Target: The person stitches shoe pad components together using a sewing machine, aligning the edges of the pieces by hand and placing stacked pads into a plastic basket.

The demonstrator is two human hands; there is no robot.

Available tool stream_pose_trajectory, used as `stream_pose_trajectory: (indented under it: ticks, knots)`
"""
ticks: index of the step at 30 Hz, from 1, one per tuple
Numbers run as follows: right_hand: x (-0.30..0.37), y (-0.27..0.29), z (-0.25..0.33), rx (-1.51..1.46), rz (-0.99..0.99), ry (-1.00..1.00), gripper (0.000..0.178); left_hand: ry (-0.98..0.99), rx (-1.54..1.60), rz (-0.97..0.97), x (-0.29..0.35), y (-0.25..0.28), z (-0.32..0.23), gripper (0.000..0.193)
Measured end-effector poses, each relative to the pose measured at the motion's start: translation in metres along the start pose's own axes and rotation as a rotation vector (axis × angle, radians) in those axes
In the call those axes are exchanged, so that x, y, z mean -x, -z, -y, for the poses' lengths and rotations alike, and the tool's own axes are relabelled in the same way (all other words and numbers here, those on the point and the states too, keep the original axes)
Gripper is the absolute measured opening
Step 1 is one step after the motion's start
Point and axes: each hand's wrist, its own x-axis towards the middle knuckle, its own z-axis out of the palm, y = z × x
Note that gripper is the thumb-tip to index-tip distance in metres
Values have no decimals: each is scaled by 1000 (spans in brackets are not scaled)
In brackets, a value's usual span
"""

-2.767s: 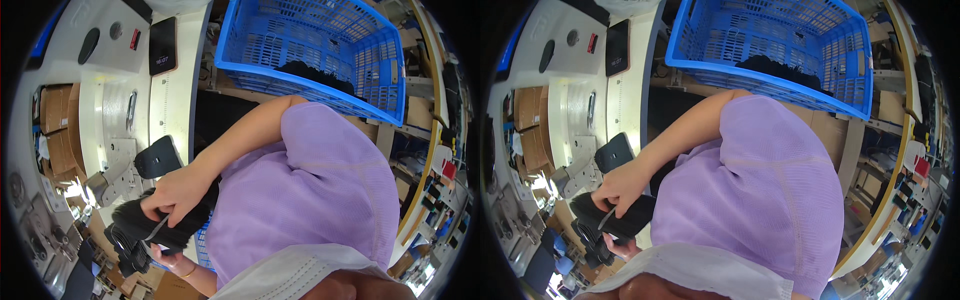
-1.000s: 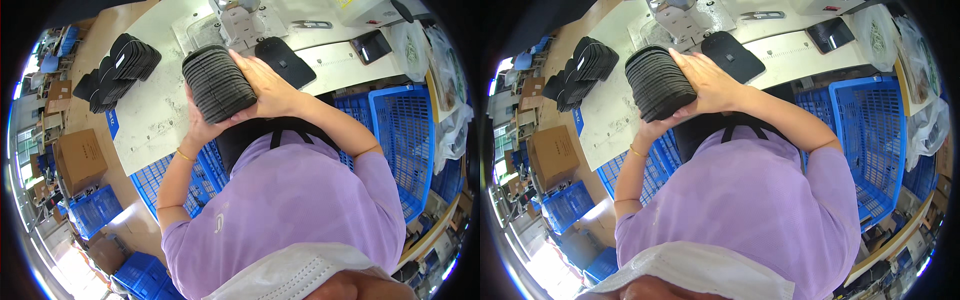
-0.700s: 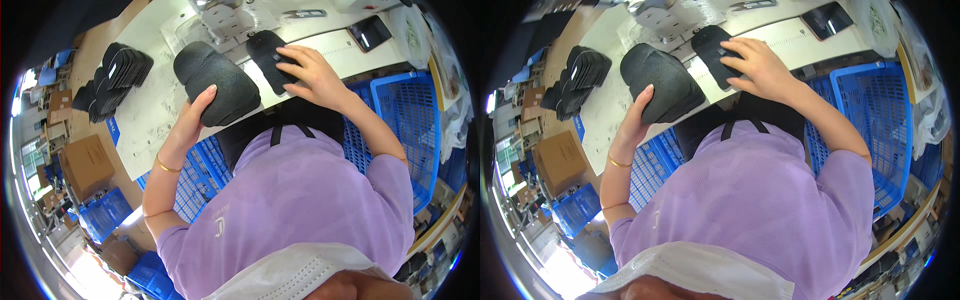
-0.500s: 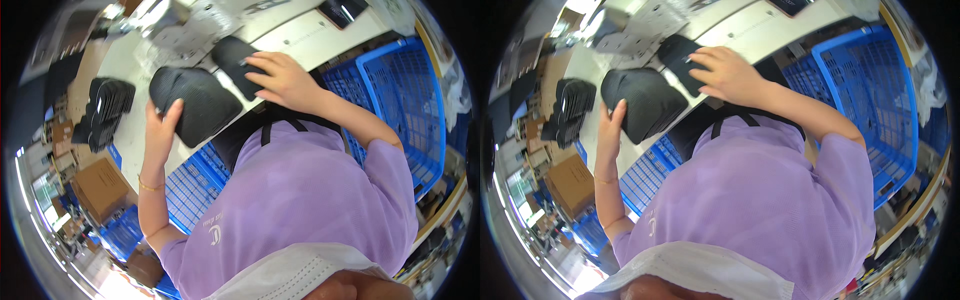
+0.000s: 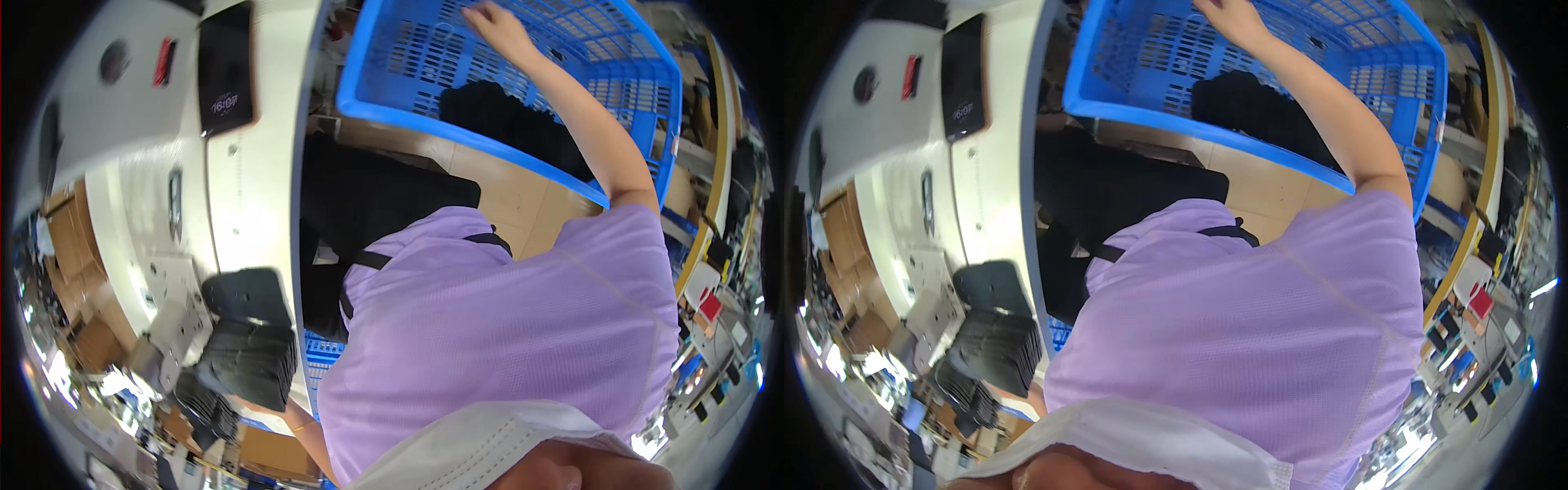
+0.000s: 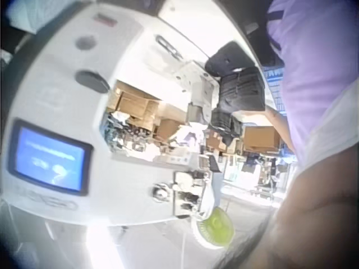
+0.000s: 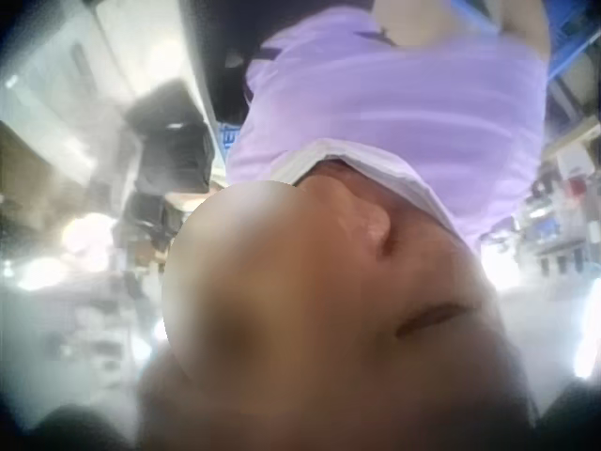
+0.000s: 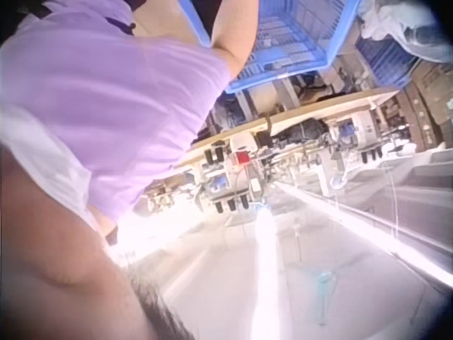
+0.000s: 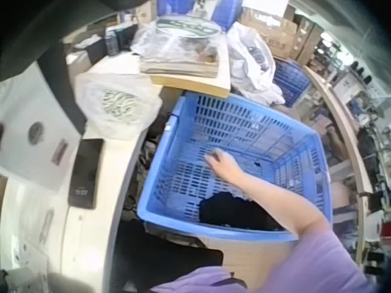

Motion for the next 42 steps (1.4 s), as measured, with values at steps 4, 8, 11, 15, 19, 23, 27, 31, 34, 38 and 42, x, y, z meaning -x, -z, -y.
stream_pose_trajectory:
  ticks: [4,8,11,15,19,23,27,31,34,38,42]
  knots:
    - [50,-26,-139,558,423,-593,68,-12,-103,14,-16,-23,-6,70]
    - [85,-27,-156,903,621,-479,56,-13,-211,-8,-24,-36,-12,70]
    - [85,-44,-190,1082,842,76,55,-28,-267,-33,-20,-34,-13,70]
    - [67,-100,-191,940,851,611,56,-53,-340,-109,-9,-19,-16,70]
    - [63,-142,-184,945,1059,1123,58,-85,-395,-190,3,-2,-20,69]
    - [68,-147,-197,912,1261,1165,72,-117,-437,-256,12,15,-20,69]
    - [63,-113,-181,965,1373,1173,71,-155,-476,-344,26,35,-19,69]
    - [70,-82,-188,967,1385,1102,61,-181,-504,-392,31,46,-12,69]
    - [86,-70,-207,1030,1439,968,52,-188,-523,-429,39,54,-2,69]
    - [112,-46,-235,925,1263,889,49,-189,-550,-456,45,58,16,69]
    - [105,-29,-207,990,1507,739,107,-199,-607,-498,58,65,26,68]
